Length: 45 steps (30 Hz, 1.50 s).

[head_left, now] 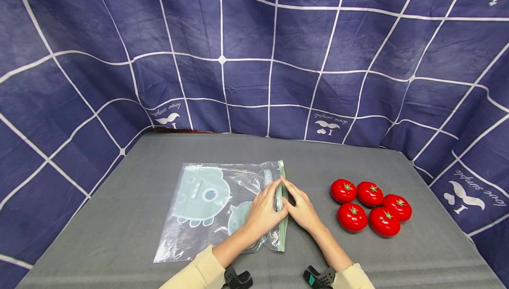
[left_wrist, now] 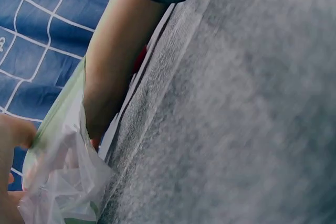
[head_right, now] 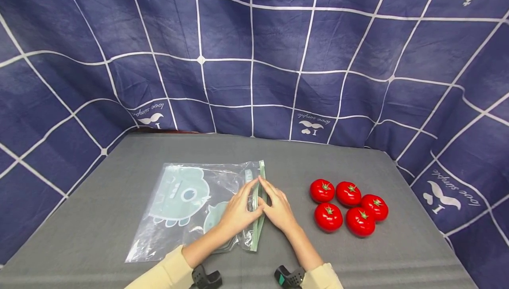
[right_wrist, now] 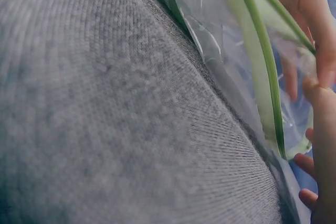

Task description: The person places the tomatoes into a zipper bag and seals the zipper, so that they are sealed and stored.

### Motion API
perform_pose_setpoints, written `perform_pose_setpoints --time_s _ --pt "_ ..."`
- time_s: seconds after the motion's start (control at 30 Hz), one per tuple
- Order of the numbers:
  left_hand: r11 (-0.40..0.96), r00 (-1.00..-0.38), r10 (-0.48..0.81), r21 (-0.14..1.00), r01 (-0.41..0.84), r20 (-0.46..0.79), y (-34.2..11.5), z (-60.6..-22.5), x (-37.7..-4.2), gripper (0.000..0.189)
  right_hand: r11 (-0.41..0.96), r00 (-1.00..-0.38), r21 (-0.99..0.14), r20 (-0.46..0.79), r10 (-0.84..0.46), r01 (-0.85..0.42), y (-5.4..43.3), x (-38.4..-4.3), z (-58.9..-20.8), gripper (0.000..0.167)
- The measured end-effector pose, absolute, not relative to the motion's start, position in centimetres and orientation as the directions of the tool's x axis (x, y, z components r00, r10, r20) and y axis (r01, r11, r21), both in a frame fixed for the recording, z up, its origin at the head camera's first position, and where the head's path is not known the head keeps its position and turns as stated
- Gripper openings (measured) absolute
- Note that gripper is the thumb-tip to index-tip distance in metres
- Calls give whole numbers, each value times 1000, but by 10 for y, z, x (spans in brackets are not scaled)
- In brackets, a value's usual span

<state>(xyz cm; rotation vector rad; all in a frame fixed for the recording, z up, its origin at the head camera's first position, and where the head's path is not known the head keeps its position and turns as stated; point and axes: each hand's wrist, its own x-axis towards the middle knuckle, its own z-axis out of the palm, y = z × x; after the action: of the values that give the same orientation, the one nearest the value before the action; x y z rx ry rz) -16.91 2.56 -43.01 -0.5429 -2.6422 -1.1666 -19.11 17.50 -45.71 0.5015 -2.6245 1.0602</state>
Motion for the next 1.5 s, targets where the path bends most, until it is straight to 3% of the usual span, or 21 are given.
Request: perform_pose_setpoints --time_s 0.3,0.53,0.67,0.83,1.17,1.5 --pt "513 -911 202 753 412 361 24 -433 -168 56 678 -901 -604 373 -222 -418 178 -192 -460 59" --pt "536 -916 174 746 395 361 23 -433 -169 36 731 -895 -535 369 -249 -424 178 -189 -460 60" --pt "603 -924 199 703 378 327 23 -431 -169 34 751 -894 -498 341 -290 -434 178 -187 -461 58" --pt "675 -928 232 638 370 293 21 -429 -171 43 759 -895 -482 321 -311 -437 178 -187 -460 59" --pt "754 -912 226 531 387 343 16 -434 -164 64 804 -913 -441 272 -304 -399 178 -189 -463 65" --pt "843 -859 218 355 405 463 16 -448 -160 96 826 -928 -427 230 -294 -368 179 -191 -466 68"
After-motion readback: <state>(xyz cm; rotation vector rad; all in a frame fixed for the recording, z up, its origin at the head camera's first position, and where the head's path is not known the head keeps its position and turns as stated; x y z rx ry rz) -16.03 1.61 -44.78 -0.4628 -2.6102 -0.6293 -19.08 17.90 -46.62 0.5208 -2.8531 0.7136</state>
